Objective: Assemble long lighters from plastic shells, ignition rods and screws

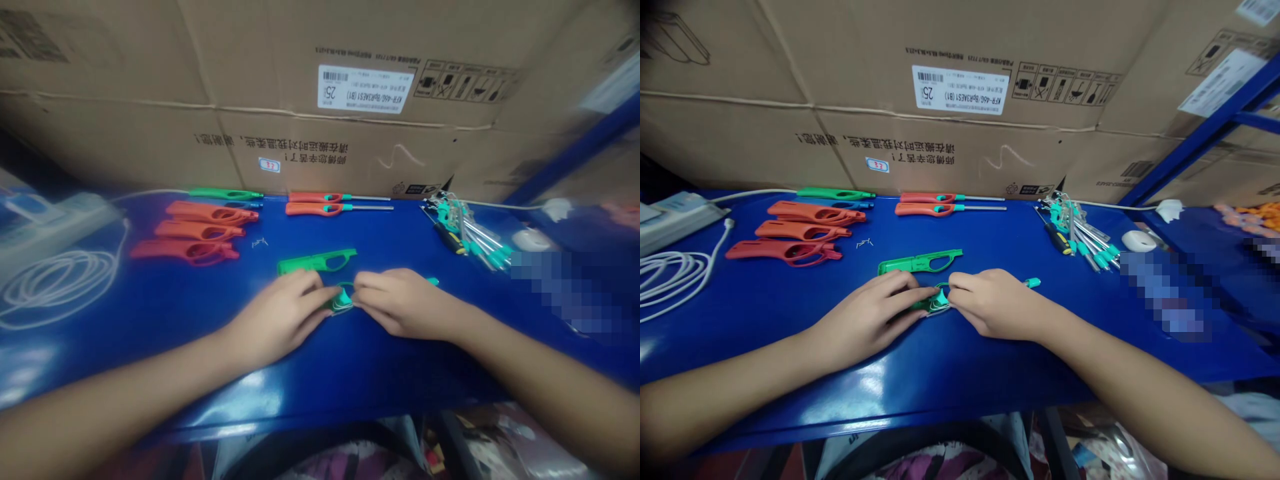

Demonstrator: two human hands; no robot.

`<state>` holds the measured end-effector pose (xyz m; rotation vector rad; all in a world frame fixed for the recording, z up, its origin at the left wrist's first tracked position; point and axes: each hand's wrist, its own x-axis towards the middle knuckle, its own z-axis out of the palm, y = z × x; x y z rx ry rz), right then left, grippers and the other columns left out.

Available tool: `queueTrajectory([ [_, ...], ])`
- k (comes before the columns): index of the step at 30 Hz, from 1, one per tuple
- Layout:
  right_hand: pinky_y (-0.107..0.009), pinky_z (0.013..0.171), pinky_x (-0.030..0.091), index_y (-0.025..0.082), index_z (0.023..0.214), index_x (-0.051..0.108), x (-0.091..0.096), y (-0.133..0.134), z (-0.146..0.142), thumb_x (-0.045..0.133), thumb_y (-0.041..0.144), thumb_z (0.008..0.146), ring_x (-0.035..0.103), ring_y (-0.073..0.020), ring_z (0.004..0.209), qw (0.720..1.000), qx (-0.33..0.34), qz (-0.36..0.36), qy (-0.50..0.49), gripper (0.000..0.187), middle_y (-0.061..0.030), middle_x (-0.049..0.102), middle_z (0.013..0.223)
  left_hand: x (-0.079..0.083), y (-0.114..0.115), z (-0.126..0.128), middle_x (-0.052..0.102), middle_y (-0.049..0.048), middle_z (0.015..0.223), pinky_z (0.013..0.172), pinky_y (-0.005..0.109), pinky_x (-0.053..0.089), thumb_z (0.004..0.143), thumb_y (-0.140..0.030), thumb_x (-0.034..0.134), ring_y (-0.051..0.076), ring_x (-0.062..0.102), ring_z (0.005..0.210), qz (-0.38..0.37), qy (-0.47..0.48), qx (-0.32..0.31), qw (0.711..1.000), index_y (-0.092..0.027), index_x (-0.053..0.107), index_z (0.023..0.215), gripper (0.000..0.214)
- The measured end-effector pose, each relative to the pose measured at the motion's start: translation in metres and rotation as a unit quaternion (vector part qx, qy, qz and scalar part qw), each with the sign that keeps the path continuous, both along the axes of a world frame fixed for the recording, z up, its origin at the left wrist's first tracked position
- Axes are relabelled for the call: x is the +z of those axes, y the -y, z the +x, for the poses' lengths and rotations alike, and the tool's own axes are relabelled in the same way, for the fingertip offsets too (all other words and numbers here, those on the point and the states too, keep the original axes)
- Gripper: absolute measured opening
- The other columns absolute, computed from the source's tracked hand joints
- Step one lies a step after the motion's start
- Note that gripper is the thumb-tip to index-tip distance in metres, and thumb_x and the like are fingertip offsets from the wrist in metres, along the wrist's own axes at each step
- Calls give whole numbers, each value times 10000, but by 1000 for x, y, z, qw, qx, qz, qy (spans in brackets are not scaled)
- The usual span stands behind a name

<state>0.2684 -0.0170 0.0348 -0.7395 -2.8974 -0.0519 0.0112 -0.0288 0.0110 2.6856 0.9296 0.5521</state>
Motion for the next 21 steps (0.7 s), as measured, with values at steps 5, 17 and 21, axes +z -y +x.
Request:
queueTrajectory([
  [5, -300, 578, 274, 146, 939, 667, -1, 0, -2, 423, 205, 1027, 418, -132, 601, 1000, -2, 21, 3, 266, -48, 624, 898, 0, -1, -1, 609, 91, 1037, 847, 376, 516, 1023, -254, 496, 225, 581, 951, -4, 6, 1, 1000, -177, 590, 1344, 344],
  [17, -316, 578, 247, 144, 898, 658, 5, 1, -3, 475, 145, 968, 416, -136, 578, 995, -1, 90, 43, 196, -40, 622, 831, 1, -1, 1, 633, 98, 1070, 876, 395, 523, 1028, -284, 491, 241, 591, 1000, 7, -16, 12, 1000, -173, 577, 1363, 364],
  [21, -315, 583, 252, 155, 912, 672, 4, 3, -4, 459, 166, 985, 405, -128, 564, 996, -16, 77, 36, 225, -36, 636, 857, 1, -1, 2, 628, 93, 1060, 843, 394, 524, 1036, -290, 470, 236, 584, 968, 18, -26, 10, 999, -198, 581, 1373, 367],
])
